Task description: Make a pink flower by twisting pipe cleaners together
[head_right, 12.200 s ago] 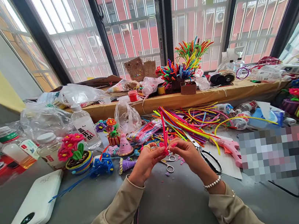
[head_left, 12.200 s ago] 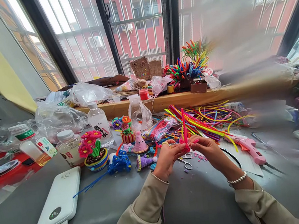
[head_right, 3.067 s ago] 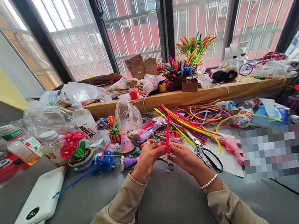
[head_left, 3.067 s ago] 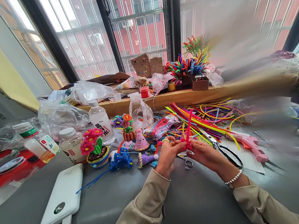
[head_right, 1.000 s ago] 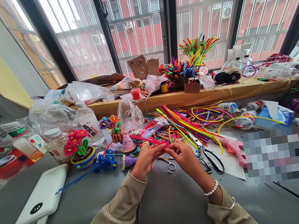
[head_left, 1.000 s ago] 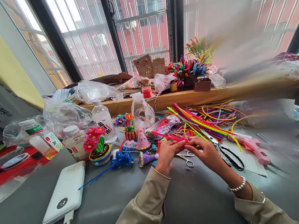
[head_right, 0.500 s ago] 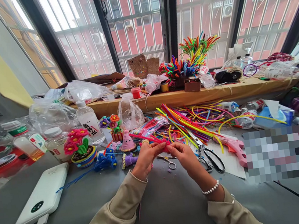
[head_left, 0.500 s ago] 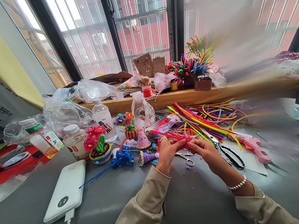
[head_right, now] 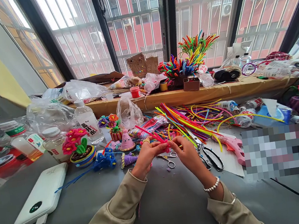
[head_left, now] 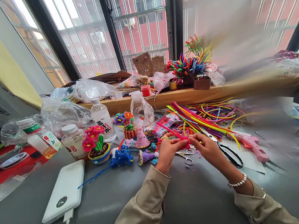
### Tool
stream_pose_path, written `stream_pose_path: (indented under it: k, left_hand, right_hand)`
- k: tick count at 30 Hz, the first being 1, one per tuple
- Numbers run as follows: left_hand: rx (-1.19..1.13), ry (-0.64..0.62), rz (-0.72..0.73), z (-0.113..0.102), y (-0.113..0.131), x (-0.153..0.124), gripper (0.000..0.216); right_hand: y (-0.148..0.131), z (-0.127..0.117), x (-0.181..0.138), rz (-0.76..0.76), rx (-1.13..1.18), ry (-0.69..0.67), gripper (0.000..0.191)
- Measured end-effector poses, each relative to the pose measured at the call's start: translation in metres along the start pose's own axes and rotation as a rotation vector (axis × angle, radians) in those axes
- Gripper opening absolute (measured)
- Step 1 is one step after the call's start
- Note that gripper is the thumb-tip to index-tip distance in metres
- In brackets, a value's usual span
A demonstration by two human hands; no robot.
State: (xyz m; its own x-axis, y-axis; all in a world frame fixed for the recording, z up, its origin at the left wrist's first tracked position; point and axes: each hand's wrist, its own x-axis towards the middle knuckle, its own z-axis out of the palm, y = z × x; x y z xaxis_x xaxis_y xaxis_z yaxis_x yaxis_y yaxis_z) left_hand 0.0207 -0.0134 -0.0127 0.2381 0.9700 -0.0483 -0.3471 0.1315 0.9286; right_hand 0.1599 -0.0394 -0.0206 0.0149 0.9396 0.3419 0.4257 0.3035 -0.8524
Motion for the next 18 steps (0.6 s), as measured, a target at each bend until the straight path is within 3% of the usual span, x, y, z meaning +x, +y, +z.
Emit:
stream_pose_path:
  k: [8, 12, 18]
  left_hand:
    - [-0.094, -0.038, -0.076, 0.0023, 0.0005, -0.0015, 0.056]
    - [-0.087, -0.012, -0.045, 0.0017, -0.0007, -0.0008, 0.055]
    - [-0.008, -0.081, -0.092, 0.0009, 0.0005, -0.0025, 0.051]
  right_hand:
    - [-0.0017, 0.0048, -0.0039, -0.023, -0.021, 0.068, 0.030]
    - [-0.0016, 0.0066, -0.0034, -0.003, -0.002, 0.038, 0.033]
    - [-0.0028, 0.0012, -0.0014, -0.059, -0.130, -0.025, 0.036]
